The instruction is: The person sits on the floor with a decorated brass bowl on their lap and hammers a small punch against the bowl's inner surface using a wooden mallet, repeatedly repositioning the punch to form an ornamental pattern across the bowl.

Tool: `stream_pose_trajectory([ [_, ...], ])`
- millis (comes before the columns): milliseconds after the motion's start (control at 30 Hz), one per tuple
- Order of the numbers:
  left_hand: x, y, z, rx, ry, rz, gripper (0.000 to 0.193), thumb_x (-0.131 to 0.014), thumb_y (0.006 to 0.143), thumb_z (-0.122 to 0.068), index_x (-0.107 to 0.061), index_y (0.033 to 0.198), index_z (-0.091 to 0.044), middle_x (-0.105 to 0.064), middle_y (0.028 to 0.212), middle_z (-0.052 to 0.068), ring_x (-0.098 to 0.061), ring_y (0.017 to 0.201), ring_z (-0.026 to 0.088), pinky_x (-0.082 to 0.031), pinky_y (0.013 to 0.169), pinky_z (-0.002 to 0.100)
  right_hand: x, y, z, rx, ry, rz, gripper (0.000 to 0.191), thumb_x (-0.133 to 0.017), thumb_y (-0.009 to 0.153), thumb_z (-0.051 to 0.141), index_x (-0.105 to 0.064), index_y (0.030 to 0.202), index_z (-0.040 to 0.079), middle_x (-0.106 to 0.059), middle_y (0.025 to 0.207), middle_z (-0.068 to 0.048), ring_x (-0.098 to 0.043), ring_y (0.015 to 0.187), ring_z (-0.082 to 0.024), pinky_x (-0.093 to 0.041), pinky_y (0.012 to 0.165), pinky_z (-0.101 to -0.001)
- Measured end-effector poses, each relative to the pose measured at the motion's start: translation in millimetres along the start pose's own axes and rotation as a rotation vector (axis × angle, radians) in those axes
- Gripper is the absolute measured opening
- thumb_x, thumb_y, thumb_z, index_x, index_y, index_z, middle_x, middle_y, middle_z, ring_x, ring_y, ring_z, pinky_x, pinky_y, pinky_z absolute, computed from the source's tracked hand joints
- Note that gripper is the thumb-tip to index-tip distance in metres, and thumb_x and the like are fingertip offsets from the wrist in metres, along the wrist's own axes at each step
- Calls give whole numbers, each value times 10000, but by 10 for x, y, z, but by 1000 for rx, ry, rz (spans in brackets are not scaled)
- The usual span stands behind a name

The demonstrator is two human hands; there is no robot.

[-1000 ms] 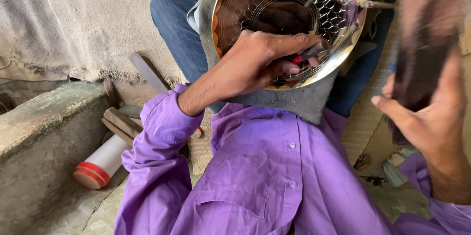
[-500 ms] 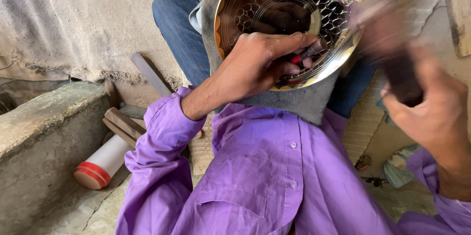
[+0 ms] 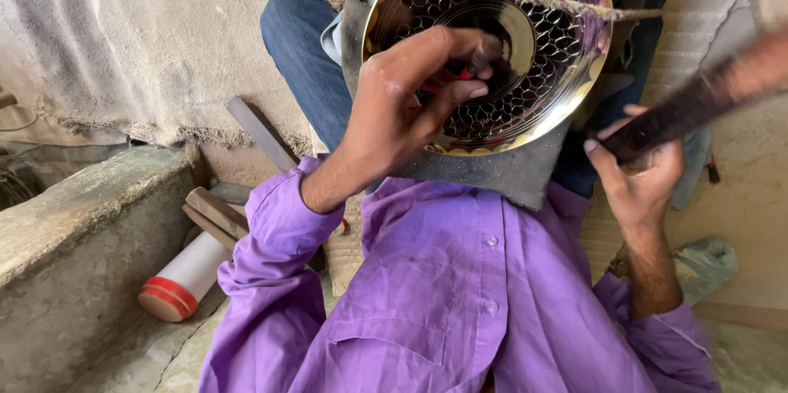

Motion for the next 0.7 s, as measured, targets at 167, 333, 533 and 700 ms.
stream_pose_trajectory([
  [167,-68,-56,62,86,41,-47,442,-782,978,44,-552,1341,-57,-744,1164,29,-770,1011,99,-623,766,218,179,-165,27,-72,85,47,475,-767,1010,-108,-419,1329,-57,-655,991,-131,-698,847,-192,-593,808,-301],
  [333,-98,-100,71,3,73,-103,410,-774,996,57,-561,1327,-62,-723,1247,62,-769,1054,112,-657,794,213,355,-4,405,-6,45,60,614,-752,971,-95,-353,1436,-55,-660,990,-138,-705,838,-203,-577,789,-285],
  [533,-84,-83,93,-24,78,-26,419,-783,1005,38,-560,1342,-74,-736,1169,30,-765,1055,128,-644,805,226,519,162,577,96,-133,147,248,-733,1047,-42,-528,1187,-52,-683,918,-133,-688,745,-210,-569,738,-279],
  [700,-61,-56,94,-78,194,3,486,-784,1006,-11,-528,1409,-100,-729,1173,33,-754,1047,203,-612,869,295,674,186,588,-50,63,174,107,-665,1120,8,-577,1064,-19,-655,905,-92,-648,767,-163,-518,774,-253],
])
Point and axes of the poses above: each hand's wrist, its own y-axis towards the middle knuckle, its own x-axis out of the back of the hand, z = x × y, the point moved 2 cm from there along y, towards the middle knuckle
